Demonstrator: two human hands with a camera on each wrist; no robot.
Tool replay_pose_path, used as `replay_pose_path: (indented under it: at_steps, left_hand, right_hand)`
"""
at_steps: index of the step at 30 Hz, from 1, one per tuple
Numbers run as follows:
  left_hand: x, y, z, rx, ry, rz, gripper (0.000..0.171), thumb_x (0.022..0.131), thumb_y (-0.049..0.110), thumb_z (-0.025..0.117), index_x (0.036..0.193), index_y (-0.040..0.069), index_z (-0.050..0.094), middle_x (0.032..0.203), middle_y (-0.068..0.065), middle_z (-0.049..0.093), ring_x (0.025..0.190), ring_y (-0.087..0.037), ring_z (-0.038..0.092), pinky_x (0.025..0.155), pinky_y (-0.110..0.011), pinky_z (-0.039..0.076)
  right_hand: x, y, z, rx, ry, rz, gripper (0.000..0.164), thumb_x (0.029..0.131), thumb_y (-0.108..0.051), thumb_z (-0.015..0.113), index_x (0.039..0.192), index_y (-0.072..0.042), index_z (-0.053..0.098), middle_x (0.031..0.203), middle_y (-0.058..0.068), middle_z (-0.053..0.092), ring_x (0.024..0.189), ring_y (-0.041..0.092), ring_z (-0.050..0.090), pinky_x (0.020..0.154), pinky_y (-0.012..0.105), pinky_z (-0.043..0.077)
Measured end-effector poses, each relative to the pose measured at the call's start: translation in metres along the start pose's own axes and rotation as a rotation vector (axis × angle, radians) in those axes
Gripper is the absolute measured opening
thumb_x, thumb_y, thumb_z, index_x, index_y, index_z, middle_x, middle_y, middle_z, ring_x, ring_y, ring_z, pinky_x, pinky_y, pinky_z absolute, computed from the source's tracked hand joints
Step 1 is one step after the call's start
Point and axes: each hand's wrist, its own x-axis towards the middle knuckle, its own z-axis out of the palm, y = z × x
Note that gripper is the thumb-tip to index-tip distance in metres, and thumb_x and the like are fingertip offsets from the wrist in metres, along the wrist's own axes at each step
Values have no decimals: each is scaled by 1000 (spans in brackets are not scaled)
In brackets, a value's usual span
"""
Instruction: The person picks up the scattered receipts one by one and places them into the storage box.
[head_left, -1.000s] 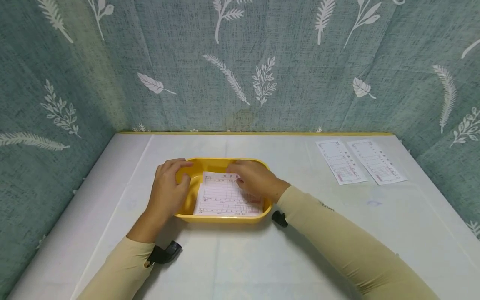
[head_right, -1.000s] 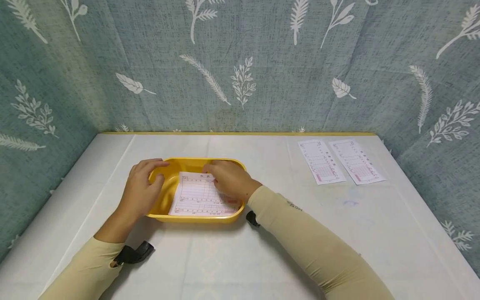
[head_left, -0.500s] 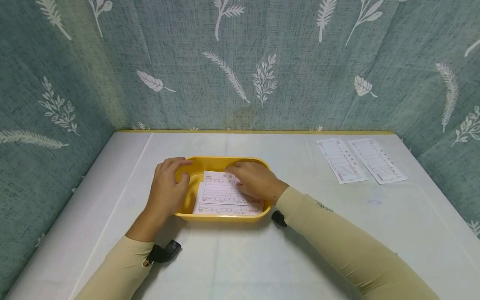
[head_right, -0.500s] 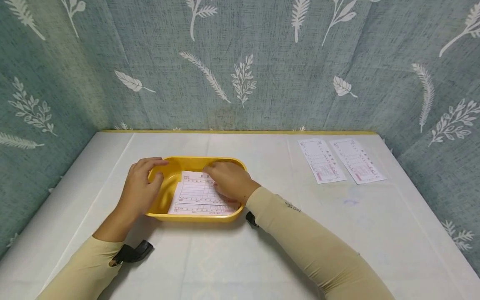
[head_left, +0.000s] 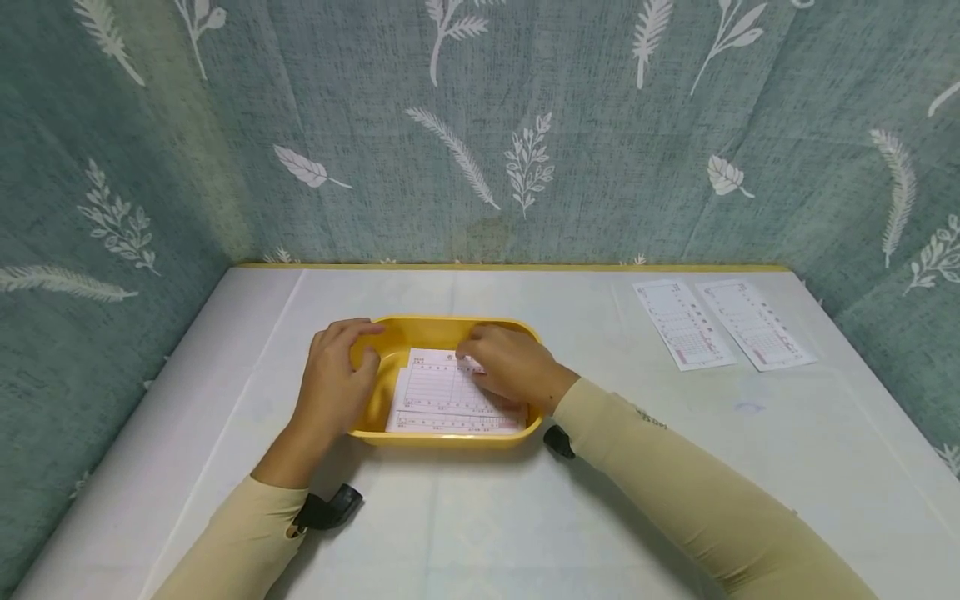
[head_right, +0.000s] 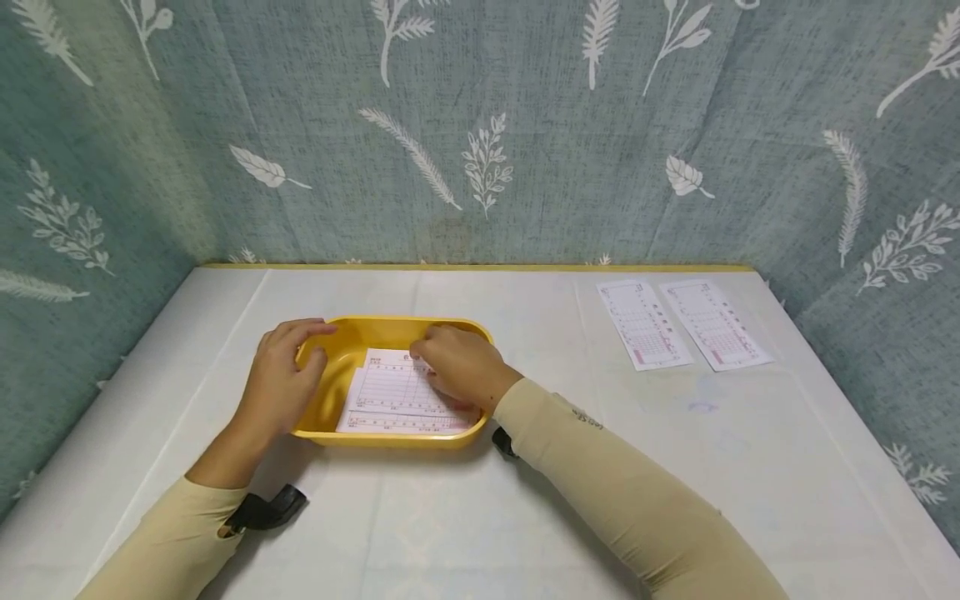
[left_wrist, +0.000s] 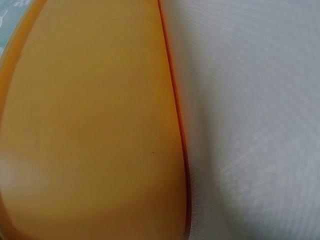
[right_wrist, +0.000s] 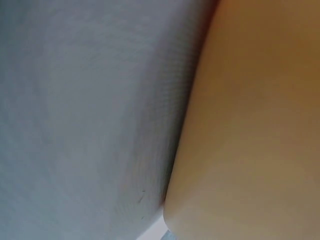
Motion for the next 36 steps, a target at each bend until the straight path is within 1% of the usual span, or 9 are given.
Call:
replay_pose_path:
  at_steps: [4, 8, 12, 15, 19, 25, 29, 33, 36]
  left_hand:
    - [-1, 0, 1, 3, -1, -6, 32, 96, 12, 51, 123, 6, 68, 140, -14, 56, 128, -36, 45, 109, -54, 38]
    - [-1, 1, 1, 5, -1, -7, 32, 96, 13, 51, 123, 6, 67, 140, -14, 55, 128, -36, 45, 110, -54, 38]
    - [-1, 1, 1, 2, -6, -7, 32, 96, 12, 52, 123, 7, 68, 140, -14, 56, 128, -37, 45, 110, -55, 37]
    - [-2, 1, 1, 1, -5, -3, 31, 96, 12, 52, 123, 7, 68, 139, -14, 56, 128, -37, 45, 109, -55, 37]
    - [-2, 1, 0, -4, -2, 3, 31, 96, 12, 52, 123, 7, 68, 139, -15, 56, 128, -37, 45, 108, -55, 37]
    - [-2, 1, -1, -1, -14, -7, 31, 97, 12, 52, 124, 6, 67, 140, -15, 55, 130, -36, 45, 110, -55, 37]
    - [-2, 1, -2, 1, -7, 3, 31, 97, 12, 52, 123, 6, 67, 140, -15, 56, 130, -36, 45, 111, -55, 37]
    - [-1, 0, -2, -8, -8, 9, 31, 97, 13, 52, 123, 6, 67, 140, -14, 56, 130, -36, 45, 110, -55, 37]
    - [-2, 0, -1, -14, -12, 10, 31, 97, 13, 52, 123, 6, 67, 140, -15, 56, 129, -37, 45, 110, -55, 37]
  right_hand:
    - [-1, 1, 0, 26, 24, -12, 29, 95, -25, 68, 123, -18, 70, 123, 2, 67, 115, 16, 63, 100, 30, 52]
    - [-1, 3, 1, 62, 73, -31, 28, 94, -25, 68, 121, -17, 71, 119, 1, 68, 111, 16, 64, 100, 30, 52]
    - [-3, 4, 2, 94, 109, -55, 27, 93, -23, 69, 119, -14, 71, 117, 2, 69, 109, 18, 64, 102, 33, 51]
    - [-4, 5, 2, 117, 156, -69, 26, 93, -21, 70, 118, -14, 71, 118, 3, 68, 113, 20, 63, 104, 35, 50]
    - [-6, 7, 3, 150, 236, -74, 23, 92, -18, 70, 115, -15, 72, 117, 1, 69, 116, 20, 62, 102, 33, 52]
    - [-7, 7, 3, 193, 303, -84, 20, 92, -15, 70, 112, -14, 72, 112, 0, 71, 110, 18, 64, 98, 31, 54]
    - [-6, 8, 2, 223, 350, -83, 19, 92, -14, 68, 111, -12, 73, 106, -1, 70, 101, 16, 64, 93, 29, 55]
    - [-9, 10, 0, 267, 430, -94, 18, 92, -12, 68, 109, -9, 73, 99, 0, 70, 94, 18, 63, 90, 31, 54]
    - [-15, 14, -4, 272, 498, -112, 18, 91, -12, 69, 108, -9, 73, 98, 0, 69, 94, 19, 62, 90, 33, 53]
